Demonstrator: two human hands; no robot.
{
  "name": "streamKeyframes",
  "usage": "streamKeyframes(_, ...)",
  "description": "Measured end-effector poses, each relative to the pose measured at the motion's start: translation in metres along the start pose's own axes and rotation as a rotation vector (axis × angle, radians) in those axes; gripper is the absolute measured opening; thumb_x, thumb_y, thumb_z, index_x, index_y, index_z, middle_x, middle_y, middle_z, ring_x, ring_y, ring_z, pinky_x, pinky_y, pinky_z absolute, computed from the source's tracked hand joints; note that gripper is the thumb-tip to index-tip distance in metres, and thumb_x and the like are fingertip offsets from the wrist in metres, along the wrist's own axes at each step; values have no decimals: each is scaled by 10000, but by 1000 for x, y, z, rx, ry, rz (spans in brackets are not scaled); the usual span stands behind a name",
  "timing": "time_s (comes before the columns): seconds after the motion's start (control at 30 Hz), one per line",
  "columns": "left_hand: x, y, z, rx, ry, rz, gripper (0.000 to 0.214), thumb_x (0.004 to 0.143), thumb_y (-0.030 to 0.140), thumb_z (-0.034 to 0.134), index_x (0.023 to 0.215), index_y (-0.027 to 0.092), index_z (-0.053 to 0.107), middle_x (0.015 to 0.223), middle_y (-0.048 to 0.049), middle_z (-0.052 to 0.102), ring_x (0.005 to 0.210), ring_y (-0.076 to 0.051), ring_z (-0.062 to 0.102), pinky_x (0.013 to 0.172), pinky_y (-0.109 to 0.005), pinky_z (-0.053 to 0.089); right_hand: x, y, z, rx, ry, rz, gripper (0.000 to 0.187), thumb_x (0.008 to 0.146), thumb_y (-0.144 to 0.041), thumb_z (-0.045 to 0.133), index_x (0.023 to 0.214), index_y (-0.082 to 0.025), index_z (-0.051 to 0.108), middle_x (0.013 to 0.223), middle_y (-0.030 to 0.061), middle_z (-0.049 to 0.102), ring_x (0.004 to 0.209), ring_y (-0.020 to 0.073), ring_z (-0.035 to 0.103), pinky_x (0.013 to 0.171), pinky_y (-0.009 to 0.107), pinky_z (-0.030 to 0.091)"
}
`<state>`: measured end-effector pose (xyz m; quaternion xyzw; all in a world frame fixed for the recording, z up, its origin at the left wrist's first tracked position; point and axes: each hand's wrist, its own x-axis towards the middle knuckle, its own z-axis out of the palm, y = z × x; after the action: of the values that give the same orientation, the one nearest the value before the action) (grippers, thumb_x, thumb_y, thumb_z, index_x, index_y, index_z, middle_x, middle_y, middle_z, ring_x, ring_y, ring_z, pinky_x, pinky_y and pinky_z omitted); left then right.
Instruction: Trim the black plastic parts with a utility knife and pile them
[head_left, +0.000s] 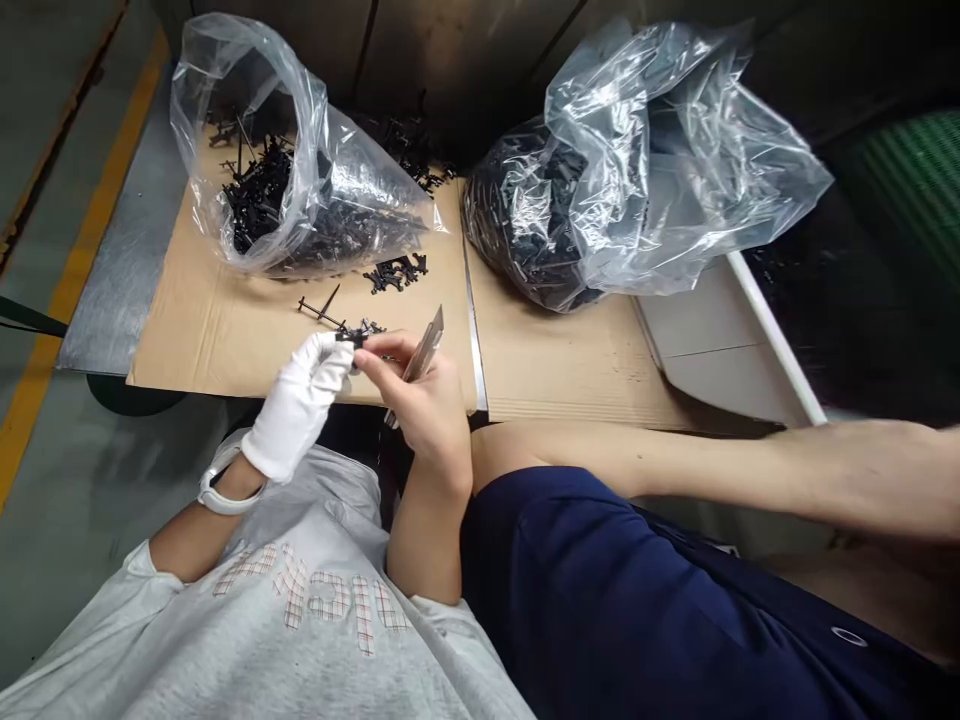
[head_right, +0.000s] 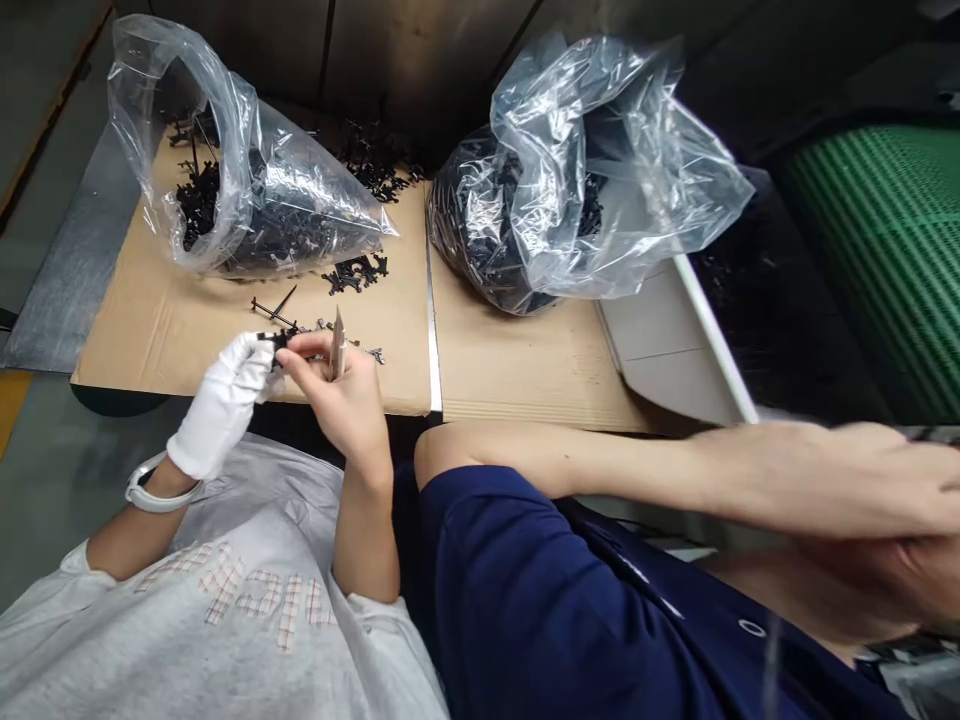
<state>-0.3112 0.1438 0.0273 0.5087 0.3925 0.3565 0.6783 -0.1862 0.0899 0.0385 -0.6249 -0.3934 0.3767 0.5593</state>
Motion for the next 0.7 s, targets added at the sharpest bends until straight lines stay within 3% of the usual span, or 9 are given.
streamKeyframes(0.1,-8,5,1,67,-15,44,239,966,243,569,747,176,502,621,25,463,540,-74,421,510,-156,405,-16,-6,8,50,-29,-3,422,820,-571,818,852,-195,630,710,-43,581,515,64,392,461,221,337)
streamKeyframes(0.2,-15,11,-7,175,-66,45,274,971,322,585,738,188,532,615,4,496,534,-99,455,495,-192,438,-27,-5,4,8,-70,-143,463,916,-655,679,1023,-209,613,803,-20,597,604,99,502,538,238,438)
streamKeyframes(0.3,-18,11,-22,303,-141,148,238,916,395,676,790,200,622,728,-45,628,672,-155,607,682,-266,589,-34,-3,-5,-144,-136,-351,628,994,-716,482,1366,-217,558,908,20,651,751,157,615,687,302,528)
streamKeyframes(0.37,-20,9,-32,373,-210,256,179,849,382,727,867,210,681,841,-70,700,838,-204,692,907,-344,622,-37,-4,-9,-271,-180,-451,600,1046,-651,424,1470,-239,526,898,19,685,752,166,639,698,310,533)
streamKeyframes(0.43,-21,7,-41,447,-269,376,214,840,358,703,1000,217,711,1000,-92,745,1027,-242,722,1071,-406,579,-38,-6,-10,-360,-202,-533,501,1081,-545,437,1475,-257,552,869,8,719,707,155,647,671,291,529)
streamKeyframes(0.53,-25,7,-47,543,-309,487,287,894,334,627,1152,228,694,1166,-100,742,1185,-254,700,1126,-423,554,-38,-10,-8,-399,-203,-632,422,1098,-445,462,1458,-261,586,929,15,784,696,142,682,665,273,544)
streamKeyframes(0.7,-31,13,-50,618,-282,379,300,900,451,668,1132,263,706,1093,-75,742,1155,-249,692,1050,-368,595,-41,-14,-6,-417,-221,-667,394,1099,-399,472,1437,-255,613,966,36,820,672,148,718,648,276,571)
